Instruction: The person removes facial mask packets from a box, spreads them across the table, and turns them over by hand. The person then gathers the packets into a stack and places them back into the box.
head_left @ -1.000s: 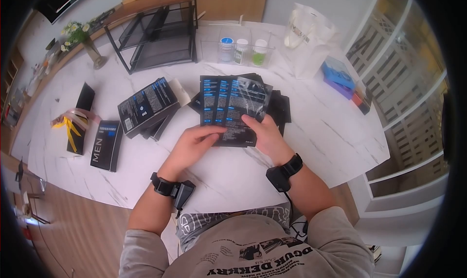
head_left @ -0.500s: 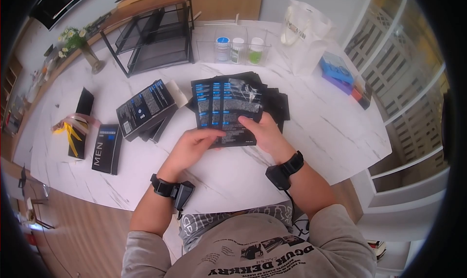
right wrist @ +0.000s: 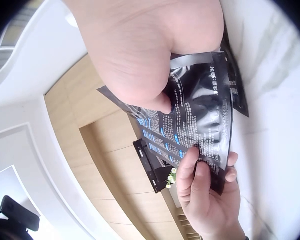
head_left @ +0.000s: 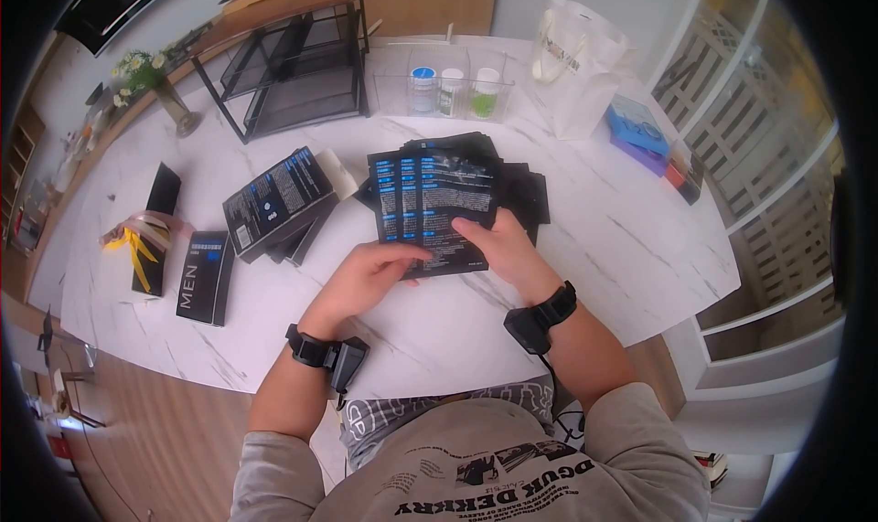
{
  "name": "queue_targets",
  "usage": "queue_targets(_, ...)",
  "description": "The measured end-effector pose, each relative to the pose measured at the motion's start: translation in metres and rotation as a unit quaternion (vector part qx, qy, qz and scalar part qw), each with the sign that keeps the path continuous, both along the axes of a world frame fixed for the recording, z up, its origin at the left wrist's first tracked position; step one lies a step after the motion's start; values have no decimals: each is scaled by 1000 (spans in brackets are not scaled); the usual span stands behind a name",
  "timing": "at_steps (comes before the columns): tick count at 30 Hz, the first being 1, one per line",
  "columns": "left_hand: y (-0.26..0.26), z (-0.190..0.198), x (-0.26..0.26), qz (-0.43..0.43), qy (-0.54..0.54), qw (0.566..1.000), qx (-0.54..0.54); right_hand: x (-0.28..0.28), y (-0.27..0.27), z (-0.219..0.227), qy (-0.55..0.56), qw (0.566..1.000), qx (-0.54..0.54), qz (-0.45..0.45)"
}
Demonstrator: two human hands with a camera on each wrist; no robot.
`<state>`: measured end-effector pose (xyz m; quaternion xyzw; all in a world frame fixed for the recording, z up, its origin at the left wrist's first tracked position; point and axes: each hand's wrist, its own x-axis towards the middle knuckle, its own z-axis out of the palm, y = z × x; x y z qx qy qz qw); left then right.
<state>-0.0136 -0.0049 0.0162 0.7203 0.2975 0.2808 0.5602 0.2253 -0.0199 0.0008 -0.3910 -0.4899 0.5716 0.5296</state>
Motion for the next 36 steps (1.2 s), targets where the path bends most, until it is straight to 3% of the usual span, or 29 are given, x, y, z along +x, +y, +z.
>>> queue_targets(3, 0, -4, 0, 22, 8, 1000, -5, -2, 0, 0, 11, 1000, 6, 3)
queue_targets(6, -1, 3, -2, 26, 64, 996, 57, -2, 0, -1, 27, 1000, -3, 8)
queue_targets(12, -4, 8, -3, 18, 47, 999, 16, -1, 1, 4, 58, 998, -21, 15)
queue_targets(16, 2, -5, -5, 66, -66, 991, -92, -3, 1, 11, 123, 991, -33, -50)
queue_targets(19, 8, -6, -7, 93, -173, 962, -192, 2, 2, 11, 110, 993, -20, -45)
queue_targets(21, 10, -4, -10, 80, -231, 937, -248, 6, 3, 9, 104, 994, -35, 19)
queue_targets(23, 11, -5, -11, 77, -242, 935, -249, 11, 4, 7, 99, 991, -48, 81)
queue_targets(29, 11, -4, -10, 55, -281, 923, -257, 24, 10, -6, 178, 969, -96, 140)
queue_targets(36, 12, -9, -12, 42, -335, 886, -318, 25, 12, -8, 212, 958, -110, 157)
